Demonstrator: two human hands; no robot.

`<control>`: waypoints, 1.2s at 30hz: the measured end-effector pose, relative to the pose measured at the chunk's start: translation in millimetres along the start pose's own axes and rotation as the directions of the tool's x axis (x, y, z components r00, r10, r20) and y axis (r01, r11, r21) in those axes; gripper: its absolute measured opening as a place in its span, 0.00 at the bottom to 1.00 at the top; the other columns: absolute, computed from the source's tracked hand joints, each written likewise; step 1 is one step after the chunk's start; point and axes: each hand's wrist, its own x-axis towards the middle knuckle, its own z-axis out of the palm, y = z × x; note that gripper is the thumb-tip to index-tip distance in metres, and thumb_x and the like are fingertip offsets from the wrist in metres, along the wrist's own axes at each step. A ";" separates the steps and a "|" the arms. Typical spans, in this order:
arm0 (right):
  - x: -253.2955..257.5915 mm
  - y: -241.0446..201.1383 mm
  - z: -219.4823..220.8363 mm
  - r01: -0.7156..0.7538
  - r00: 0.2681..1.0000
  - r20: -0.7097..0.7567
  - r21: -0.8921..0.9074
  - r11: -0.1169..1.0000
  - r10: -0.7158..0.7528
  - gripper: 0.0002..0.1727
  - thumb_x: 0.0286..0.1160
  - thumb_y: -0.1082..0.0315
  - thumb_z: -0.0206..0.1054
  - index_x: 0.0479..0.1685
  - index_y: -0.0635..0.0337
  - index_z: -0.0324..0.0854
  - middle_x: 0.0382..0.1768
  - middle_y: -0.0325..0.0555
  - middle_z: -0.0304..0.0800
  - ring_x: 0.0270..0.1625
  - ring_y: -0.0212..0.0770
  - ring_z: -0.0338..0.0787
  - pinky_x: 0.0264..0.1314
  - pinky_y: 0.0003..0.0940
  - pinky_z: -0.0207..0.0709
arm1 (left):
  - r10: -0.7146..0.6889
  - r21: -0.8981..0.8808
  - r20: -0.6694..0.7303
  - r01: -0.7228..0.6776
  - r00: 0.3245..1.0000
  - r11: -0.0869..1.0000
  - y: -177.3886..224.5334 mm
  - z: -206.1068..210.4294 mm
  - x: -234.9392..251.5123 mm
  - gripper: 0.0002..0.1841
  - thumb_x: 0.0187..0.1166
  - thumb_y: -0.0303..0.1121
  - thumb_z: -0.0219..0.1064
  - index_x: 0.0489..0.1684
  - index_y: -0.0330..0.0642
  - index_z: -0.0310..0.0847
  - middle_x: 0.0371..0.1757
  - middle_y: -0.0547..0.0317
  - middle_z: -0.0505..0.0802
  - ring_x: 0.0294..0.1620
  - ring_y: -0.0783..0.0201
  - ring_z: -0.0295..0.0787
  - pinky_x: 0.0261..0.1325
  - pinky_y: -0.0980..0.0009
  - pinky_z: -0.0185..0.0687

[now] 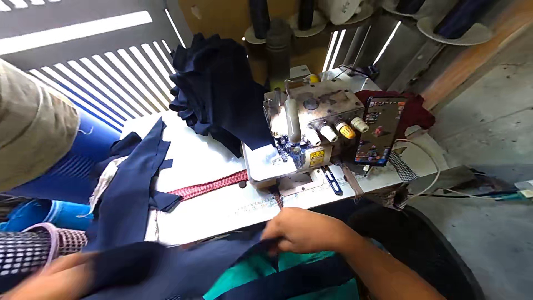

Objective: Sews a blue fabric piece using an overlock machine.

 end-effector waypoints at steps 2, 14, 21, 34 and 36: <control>-31.0 25.1 2.3 -0.031 0.974 -0.220 0.082 0.996 0.049 0.10 0.79 0.63 0.71 0.49 0.59 0.93 0.40 0.45 0.97 0.42 0.38 0.95 0.52 0.43 0.88 | -0.008 0.042 0.175 0.001 0.984 0.999 3.5 63.3 19.1 0.10 0.87 0.40 0.64 0.58 0.51 0.85 0.51 0.70 0.92 0.53 0.80 0.88 0.58 0.78 0.85; 3.4 97.5 -1.4 -0.495 0.318 -0.948 -0.177 0.851 -0.012 0.10 0.73 0.70 0.67 0.44 0.56 0.95 0.37 0.43 0.98 0.37 0.38 0.97 0.39 0.37 0.90 | -0.163 -0.310 0.218 0.227 0.962 0.923 -62.7 212.1 4.3 0.25 0.69 0.30 0.77 0.68 0.42 0.83 0.63 0.61 0.93 0.59 0.65 0.93 0.64 0.68 0.91; -36.7 89.7 19.8 -0.671 0.453 -0.866 -0.177 0.720 0.210 0.10 0.71 0.69 0.67 0.43 0.52 0.93 0.36 0.44 0.90 0.38 0.43 0.92 0.37 0.39 0.87 | -0.217 -0.278 0.191 0.264 0.957 0.923 -74.1 191.2 0.1 0.23 0.73 0.30 0.75 0.69 0.42 0.83 0.61 0.63 0.94 0.57 0.68 0.94 0.61 0.71 0.92; -19.9 58.3 21.5 0.141 0.761 -0.580 0.584 0.799 0.290 0.08 0.80 0.69 0.70 0.45 0.66 0.90 0.37 0.40 0.95 0.40 0.27 0.92 0.48 0.28 0.89 | -0.137 0.093 0.104 0.127 0.985 0.988 -62.5 204.1 64.2 0.25 0.81 0.41 0.70 0.73 0.38 0.79 0.57 0.57 0.95 0.49 0.70 0.94 0.52 0.69 0.92; -13.0 71.8 20.4 0.022 0.773 -0.528 0.577 0.817 0.352 0.12 0.85 0.64 0.65 0.41 0.63 0.90 0.33 0.40 0.94 0.34 0.28 0.92 0.41 0.29 0.88 | -0.203 0.335 0.028 0.182 0.979 0.925 -76.5 209.1 67.6 0.28 0.80 0.46 0.69 0.74 0.38 0.79 0.61 0.50 0.94 0.48 0.60 0.93 0.46 0.59 0.89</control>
